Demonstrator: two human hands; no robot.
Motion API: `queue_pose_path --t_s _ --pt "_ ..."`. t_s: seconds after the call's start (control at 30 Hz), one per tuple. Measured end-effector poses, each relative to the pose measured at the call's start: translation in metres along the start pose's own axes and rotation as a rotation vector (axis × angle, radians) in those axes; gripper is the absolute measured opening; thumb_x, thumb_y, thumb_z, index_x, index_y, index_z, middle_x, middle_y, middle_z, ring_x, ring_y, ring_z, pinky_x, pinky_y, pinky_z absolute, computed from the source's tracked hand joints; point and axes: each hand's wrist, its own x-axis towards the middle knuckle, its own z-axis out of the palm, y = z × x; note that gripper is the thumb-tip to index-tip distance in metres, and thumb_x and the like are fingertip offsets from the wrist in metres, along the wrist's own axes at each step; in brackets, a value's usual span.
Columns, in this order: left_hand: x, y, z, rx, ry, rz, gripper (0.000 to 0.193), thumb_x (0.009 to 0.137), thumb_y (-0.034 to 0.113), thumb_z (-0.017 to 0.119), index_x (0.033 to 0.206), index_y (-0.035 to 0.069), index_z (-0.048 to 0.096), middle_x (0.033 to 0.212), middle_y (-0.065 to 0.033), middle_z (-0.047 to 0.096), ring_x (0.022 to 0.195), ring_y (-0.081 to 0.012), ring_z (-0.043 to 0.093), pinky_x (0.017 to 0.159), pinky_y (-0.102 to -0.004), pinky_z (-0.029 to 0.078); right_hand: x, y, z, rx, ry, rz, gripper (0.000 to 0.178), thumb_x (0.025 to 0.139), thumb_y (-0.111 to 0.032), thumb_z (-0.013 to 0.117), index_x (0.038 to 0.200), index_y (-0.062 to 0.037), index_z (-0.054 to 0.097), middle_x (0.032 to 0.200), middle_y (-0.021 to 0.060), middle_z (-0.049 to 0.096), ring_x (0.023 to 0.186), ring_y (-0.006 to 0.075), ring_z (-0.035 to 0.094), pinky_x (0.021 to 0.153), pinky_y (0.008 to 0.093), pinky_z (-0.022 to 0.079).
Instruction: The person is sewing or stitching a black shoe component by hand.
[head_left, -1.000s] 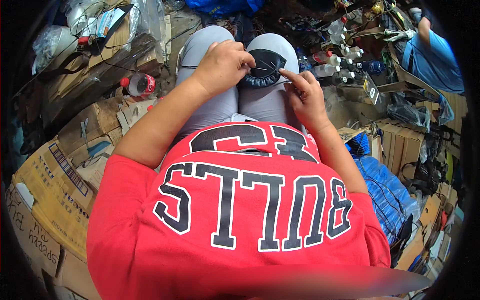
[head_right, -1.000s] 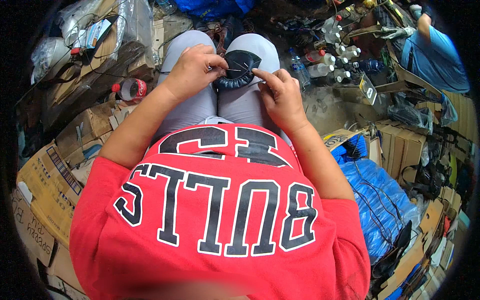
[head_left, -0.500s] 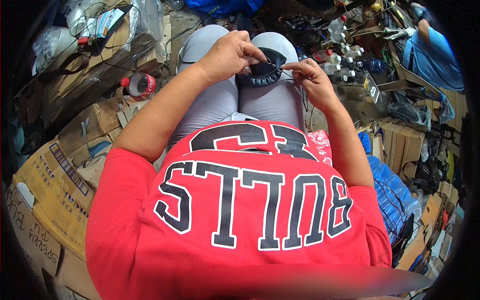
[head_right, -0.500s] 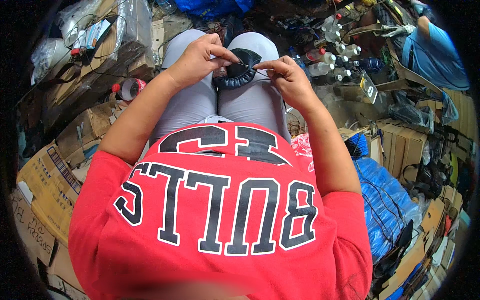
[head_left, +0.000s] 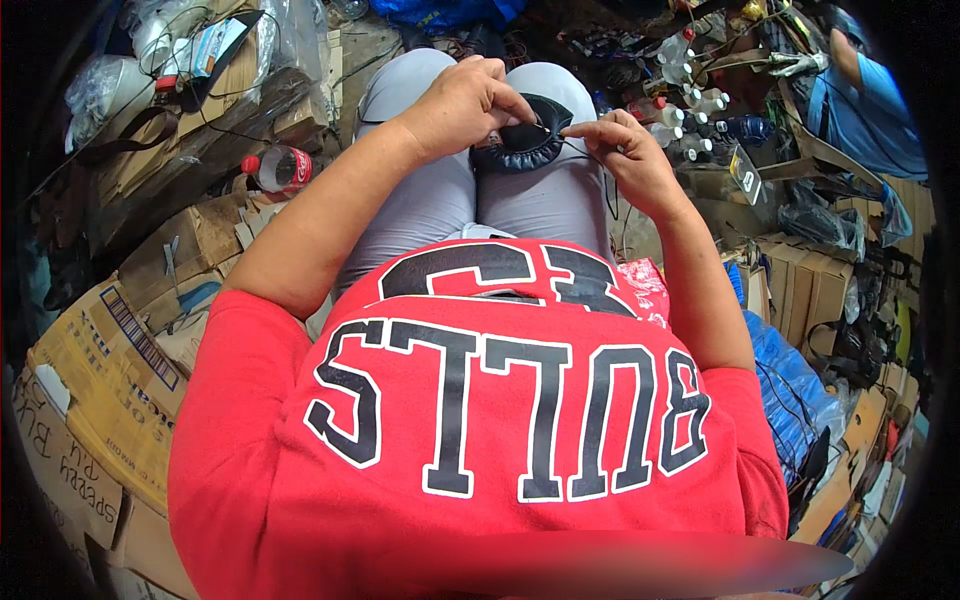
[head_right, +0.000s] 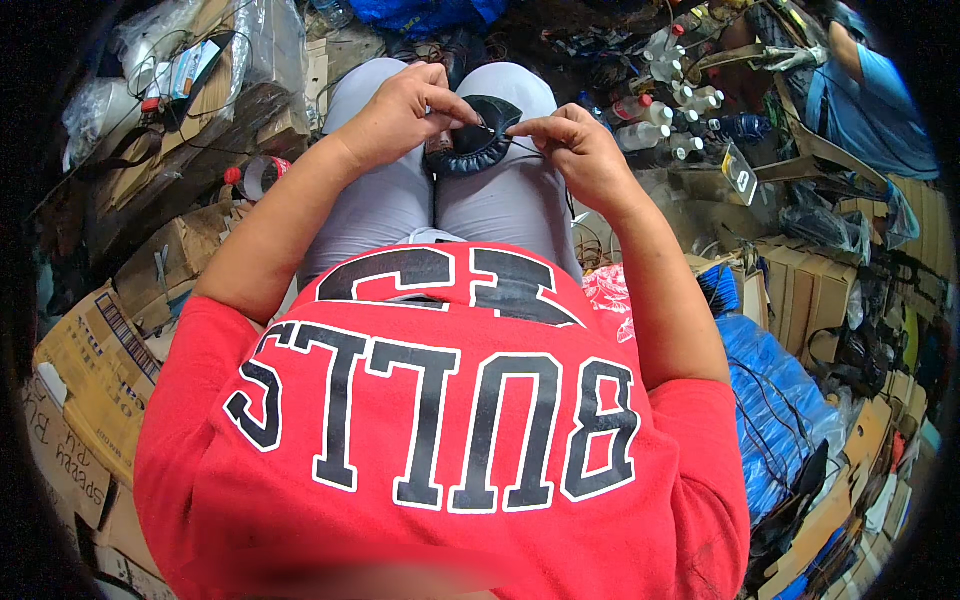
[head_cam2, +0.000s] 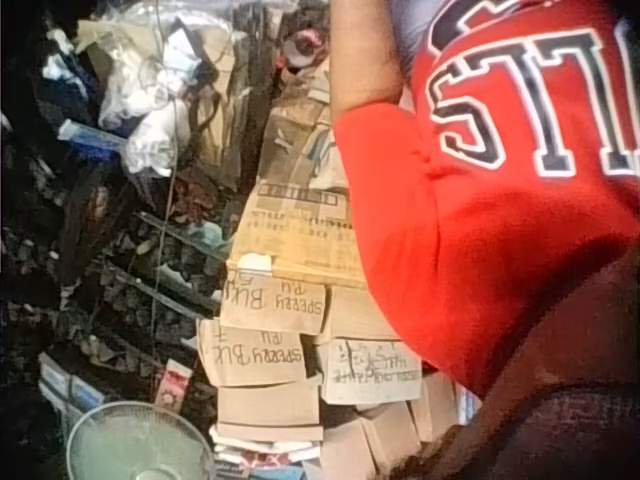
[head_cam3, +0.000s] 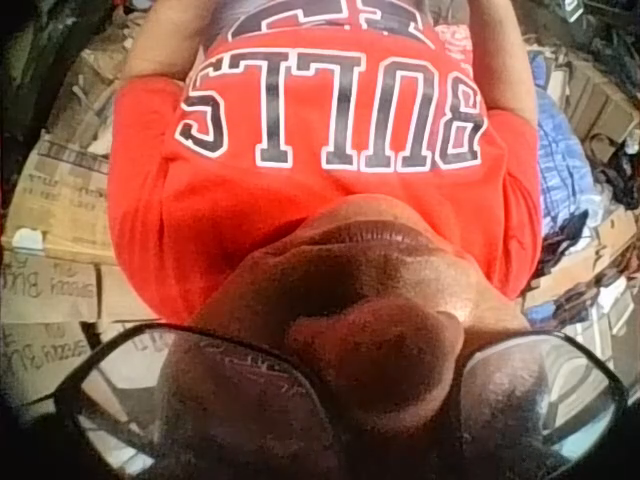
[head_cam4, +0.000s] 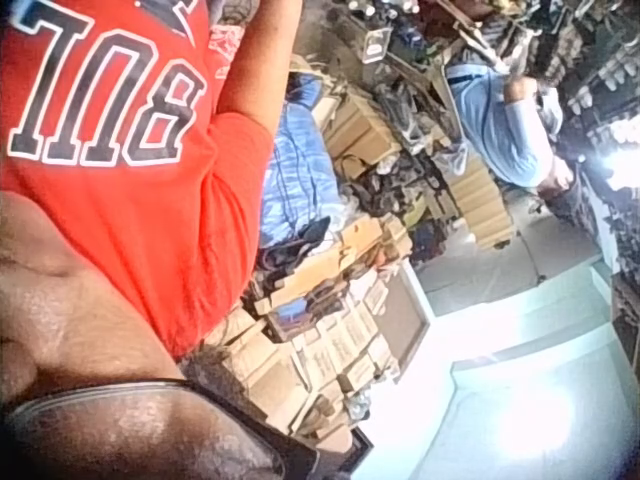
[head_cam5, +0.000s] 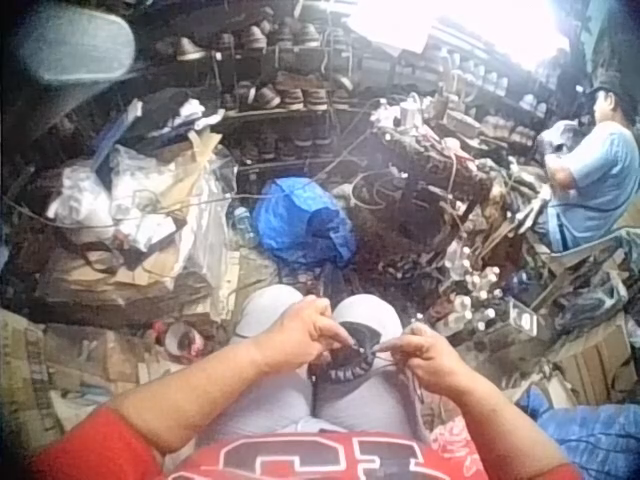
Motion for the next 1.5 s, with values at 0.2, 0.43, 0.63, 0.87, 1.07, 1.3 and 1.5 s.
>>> queue_pose_path --t_s 0.2,0.43,0.63,0.87,1.07,1.3,1.5 --pt "0.01 -0.001 0.0 -0.045 -0.085 -0.018 0.018 0.07 0.004 0.07 0.085 0.015 0.073 0.072 -0.0029 0.047 0.074 -0.0186 0.048 0.066 -0.0303 0.042 0.001 0.004 -0.003 0.13 -0.086 0.052 0.04 0.076 0.009 0.052 0.106 -0.0106 0.068 0.081 0.0002 0.051 0.078 0.0101 0.048 0.074 0.0218 0.041" --pt "0.028 0.014 -0.009 -0.038 -0.317 0.005 0.021 0.073 0.002 0.067 0.092 0.01 0.071 0.077 -0.0071 0.049 0.082 -0.0216 0.053 0.068 -0.033 0.047 0.007 0.009 -0.003 0.224 -0.147 0.057 0.032 0.08 0.002 0.058 0.108 -0.0105 0.068 0.082 -0.0016 0.051 0.073 0.0069 0.049 0.068 0.0199 0.042" --pt "0.002 0.019 -0.005 -0.424 -0.196 -0.434 0.02 0.078 0.001 0.065 0.097 0.005 0.069 0.077 -0.0007 0.057 0.067 -0.0087 0.054 0.059 -0.0225 0.045 -0.005 0.005 0.011 0.478 -0.049 0.196 0.029 0.082 -0.007 0.067 0.111 -0.007 0.065 0.076 -0.0052 0.055 0.071 0.0028 0.049 0.063 0.0176 0.042" --pt "0.004 0.003 0.021 -0.593 -0.117 -0.404 0.011 0.078 0.002 0.064 0.089 0.002 0.065 0.074 0.0015 0.058 0.066 -0.0055 0.052 0.062 -0.0198 0.043 0.002 0.013 0.02 0.646 -0.004 0.195 0.028 0.081 -0.006 0.068 0.109 -0.0045 0.064 0.077 -0.0028 0.059 0.07 0.003 0.051 0.062 0.0173 0.042" --pt "0.015 0.011 0.024 -0.465 -0.181 -0.363 0.01 0.075 0.001 0.066 0.085 0.002 0.064 0.072 0.0005 0.06 0.069 -0.0069 0.054 0.066 -0.0221 0.045 0.007 0.005 0.019 0.52 0.066 0.161 0.015 0.08 -0.01 0.07 0.091 -0.0025 0.065 0.078 -0.0017 0.059 0.068 0.0047 0.051 0.062 0.0192 0.042" --pt "0.007 0.006 -0.005 -0.346 -0.104 -0.276 0.007 0.073 0.004 0.07 0.072 0.001 0.064 0.074 -0.0033 0.054 0.066 -0.0113 0.054 0.063 -0.0272 0.044 0.008 0.012 -0.002 0.276 0.1 0.032 0.015 0.075 -0.011 0.073 0.076 -0.0007 0.063 0.079 0.0016 0.055 0.077 0.0092 0.052 0.068 0.0237 0.042" --pt "0.005 0.019 -0.008 -0.103 -0.166 -0.217 0.005 0.079 0.005 0.064 0.08 0.003 0.059 0.071 -0.0045 0.052 0.064 -0.0129 0.053 0.059 -0.0275 0.043 -0.003 0.026 0.005 0.568 0.04 0.138 0.022 0.074 -0.016 0.076 0.087 -0.0031 0.064 0.081 0.0004 0.053 0.081 0.0081 0.052 0.071 0.0227 0.043"
